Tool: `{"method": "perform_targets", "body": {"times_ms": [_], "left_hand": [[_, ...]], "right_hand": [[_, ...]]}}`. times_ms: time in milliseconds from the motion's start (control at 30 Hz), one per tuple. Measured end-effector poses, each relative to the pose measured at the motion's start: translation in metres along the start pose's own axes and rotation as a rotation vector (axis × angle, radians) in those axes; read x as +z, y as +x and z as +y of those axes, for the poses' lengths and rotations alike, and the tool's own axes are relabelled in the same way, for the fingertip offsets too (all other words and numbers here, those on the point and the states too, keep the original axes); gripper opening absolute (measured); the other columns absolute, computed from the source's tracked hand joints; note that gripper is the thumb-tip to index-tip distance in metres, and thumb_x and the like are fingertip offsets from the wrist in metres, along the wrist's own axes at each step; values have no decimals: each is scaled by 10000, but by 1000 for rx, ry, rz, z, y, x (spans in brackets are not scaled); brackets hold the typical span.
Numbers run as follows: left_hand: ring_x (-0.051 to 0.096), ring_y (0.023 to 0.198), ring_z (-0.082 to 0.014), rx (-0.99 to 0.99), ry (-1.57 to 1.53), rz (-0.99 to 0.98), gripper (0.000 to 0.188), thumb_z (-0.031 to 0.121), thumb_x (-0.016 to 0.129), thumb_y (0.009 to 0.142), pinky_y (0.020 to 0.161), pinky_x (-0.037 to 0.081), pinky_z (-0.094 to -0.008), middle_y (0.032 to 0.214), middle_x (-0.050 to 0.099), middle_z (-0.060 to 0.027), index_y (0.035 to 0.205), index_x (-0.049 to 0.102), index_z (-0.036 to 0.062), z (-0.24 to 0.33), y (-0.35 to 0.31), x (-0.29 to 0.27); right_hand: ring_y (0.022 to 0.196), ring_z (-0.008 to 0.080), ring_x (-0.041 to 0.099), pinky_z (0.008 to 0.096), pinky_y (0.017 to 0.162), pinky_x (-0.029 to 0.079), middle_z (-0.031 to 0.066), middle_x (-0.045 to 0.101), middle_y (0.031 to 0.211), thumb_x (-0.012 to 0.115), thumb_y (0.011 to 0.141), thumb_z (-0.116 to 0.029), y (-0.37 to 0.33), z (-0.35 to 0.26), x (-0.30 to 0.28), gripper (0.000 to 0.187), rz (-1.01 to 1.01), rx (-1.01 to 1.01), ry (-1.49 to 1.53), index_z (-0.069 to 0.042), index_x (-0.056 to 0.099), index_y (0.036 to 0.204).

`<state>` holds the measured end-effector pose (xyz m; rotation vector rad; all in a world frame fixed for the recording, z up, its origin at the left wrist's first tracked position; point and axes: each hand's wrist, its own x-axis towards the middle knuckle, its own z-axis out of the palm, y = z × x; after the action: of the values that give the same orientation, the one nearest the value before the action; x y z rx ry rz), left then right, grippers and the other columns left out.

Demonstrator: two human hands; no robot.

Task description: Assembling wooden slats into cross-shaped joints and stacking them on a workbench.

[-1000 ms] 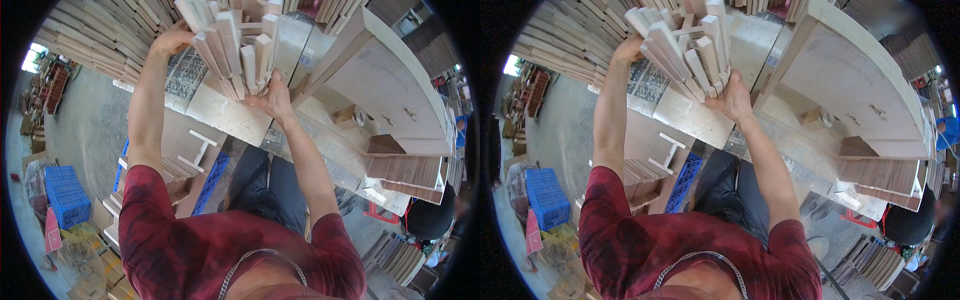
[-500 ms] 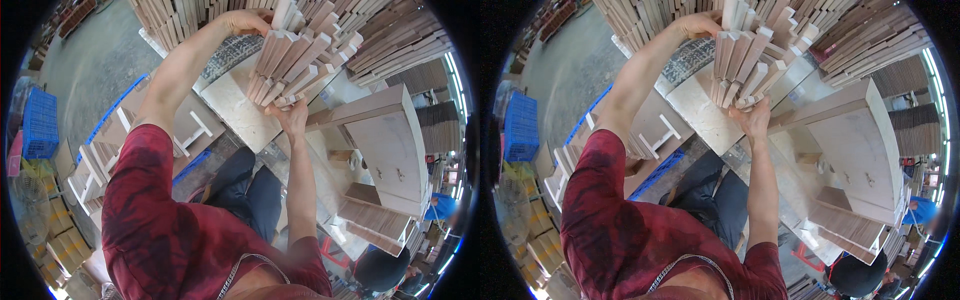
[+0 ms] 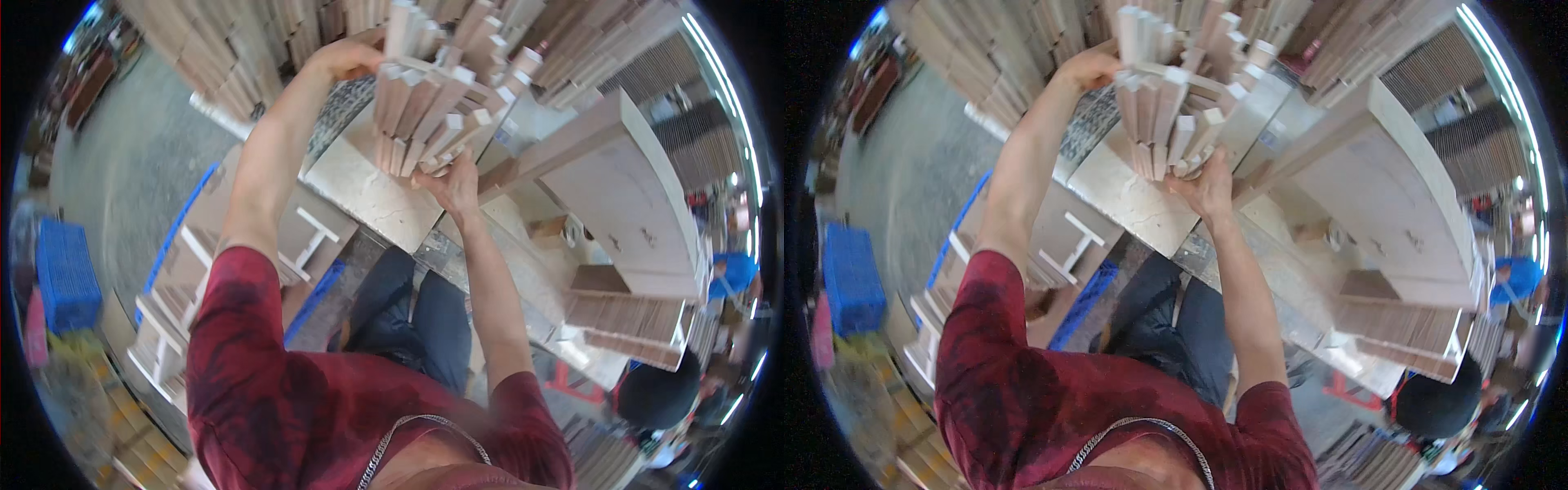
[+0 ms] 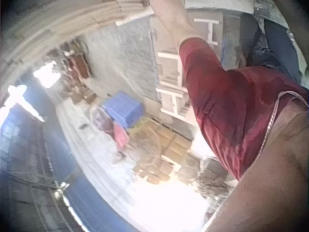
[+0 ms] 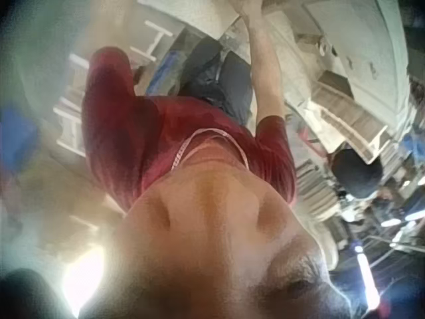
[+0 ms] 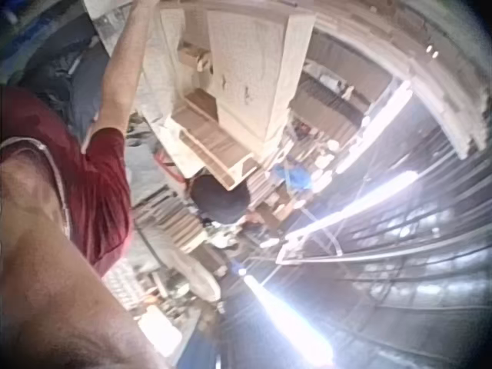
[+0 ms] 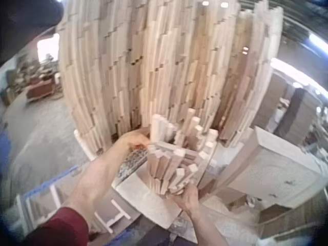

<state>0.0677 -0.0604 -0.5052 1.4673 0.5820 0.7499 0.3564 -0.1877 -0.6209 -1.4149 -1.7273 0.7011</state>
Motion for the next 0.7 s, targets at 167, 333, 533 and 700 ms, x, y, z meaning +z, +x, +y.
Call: {"method": "perform_targets", "body": {"times_ms": [167,333,533,700], "left_hand": [[671,980,-198,-29,-87,215,641,160,771,738,806,547,-327,1143,684,-92,1325,571,-4,-27,-3,-21],[678,1050,-246,-201,-14,236,578,107,726,757,856,564,-383,1241,660,-145,1295,577,-45,-11,-26,-9],[675,1084,-271,-87,-98,508,634,107,697,792,874,573,-397,1243,655,-159,1382,508,-26,-28,-26,6],[671,1083,-252,107,-236,394,615,160,700,822,918,556,-384,1256,650,-139,1383,512,-9,-52,-29,1]], "right_hand": [[1076,419,628,433,941,506,264,616,1137,908,588,-270,-3,-20,-2,868,-30,27,-53,46,406,1221],[1151,450,561,435,1002,469,292,538,1218,903,575,-273,-4,-24,-10,918,-106,51,-32,51,386,1260],[1135,460,564,438,980,486,301,530,1217,866,583,-303,-4,-13,-8,915,-69,0,-24,76,380,1260],[1058,465,607,456,916,519,301,567,1144,835,591,-272,6,-14,-10,850,-83,-38,-23,74,400,1235]]}}
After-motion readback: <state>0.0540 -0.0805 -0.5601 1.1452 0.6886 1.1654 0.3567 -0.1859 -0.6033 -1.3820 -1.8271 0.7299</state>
